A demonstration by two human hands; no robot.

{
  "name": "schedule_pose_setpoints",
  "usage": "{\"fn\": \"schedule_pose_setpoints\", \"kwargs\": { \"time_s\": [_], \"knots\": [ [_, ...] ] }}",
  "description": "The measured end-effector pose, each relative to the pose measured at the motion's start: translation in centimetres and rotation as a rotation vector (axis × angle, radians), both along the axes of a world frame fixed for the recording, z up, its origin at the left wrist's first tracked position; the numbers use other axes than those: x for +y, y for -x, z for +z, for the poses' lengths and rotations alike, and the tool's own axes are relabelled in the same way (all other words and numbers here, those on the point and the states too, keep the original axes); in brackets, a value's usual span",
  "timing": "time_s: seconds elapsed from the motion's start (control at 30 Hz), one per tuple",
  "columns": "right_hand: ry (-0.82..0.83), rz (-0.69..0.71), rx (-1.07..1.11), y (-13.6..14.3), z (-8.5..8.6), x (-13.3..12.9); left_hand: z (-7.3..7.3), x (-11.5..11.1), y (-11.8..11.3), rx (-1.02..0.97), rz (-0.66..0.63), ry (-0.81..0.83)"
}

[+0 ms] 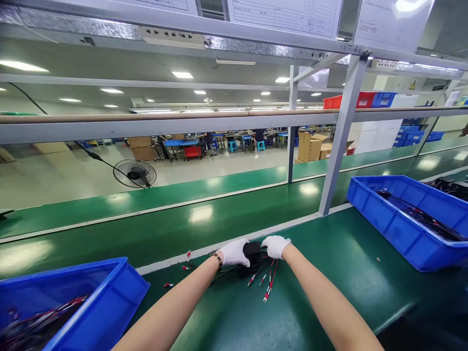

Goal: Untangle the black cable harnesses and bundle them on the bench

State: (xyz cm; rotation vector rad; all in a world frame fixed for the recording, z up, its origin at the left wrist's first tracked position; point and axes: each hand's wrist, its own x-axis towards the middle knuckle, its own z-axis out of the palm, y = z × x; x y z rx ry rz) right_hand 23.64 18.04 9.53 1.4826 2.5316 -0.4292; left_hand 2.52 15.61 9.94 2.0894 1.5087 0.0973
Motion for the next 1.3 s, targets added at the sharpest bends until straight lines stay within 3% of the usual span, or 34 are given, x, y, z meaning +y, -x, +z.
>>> {"fn": "schedule_pose_setpoints", "kwargs": {
  "time_s": [0.17, 0.3, 0.5, 0.73, 0.97, 1.3],
  "knots": [
    [0.064, 0.054, 0.019, 0.0, -1.2, 0.3, -1.6, -1.9, -0.4, -0.075, 0.01, -0.027],
    [0.069, 0.028, 0.024, 0.1, -2.2, 0.5, -2.3, -2.1, 0.4, -0.089, 0.003, -0.017],
    [0.105, 0.024, 0.034, 0.6, -2.0, 0.4, -1.5, -1.3, 1.6, -0.121, -0.029, 0.046],
    [0.165, 0.061, 0.172, 0.5, -1.8, 0.4, -0.2, -1.4, 1.5, -0.114, 0.008, 0.018],
    [0.194, 0.007, 0.208, 0.2, -3.0, 0.4, -1.1, -1.6, 1.4, -0.169, 0.016, 0.003],
    [0.342, -0.018, 0.214, 0.8, -1.5, -0.1, -2.2, -2.5, 1.2, -0.217, 0.026, 0.001]
  ]
}}
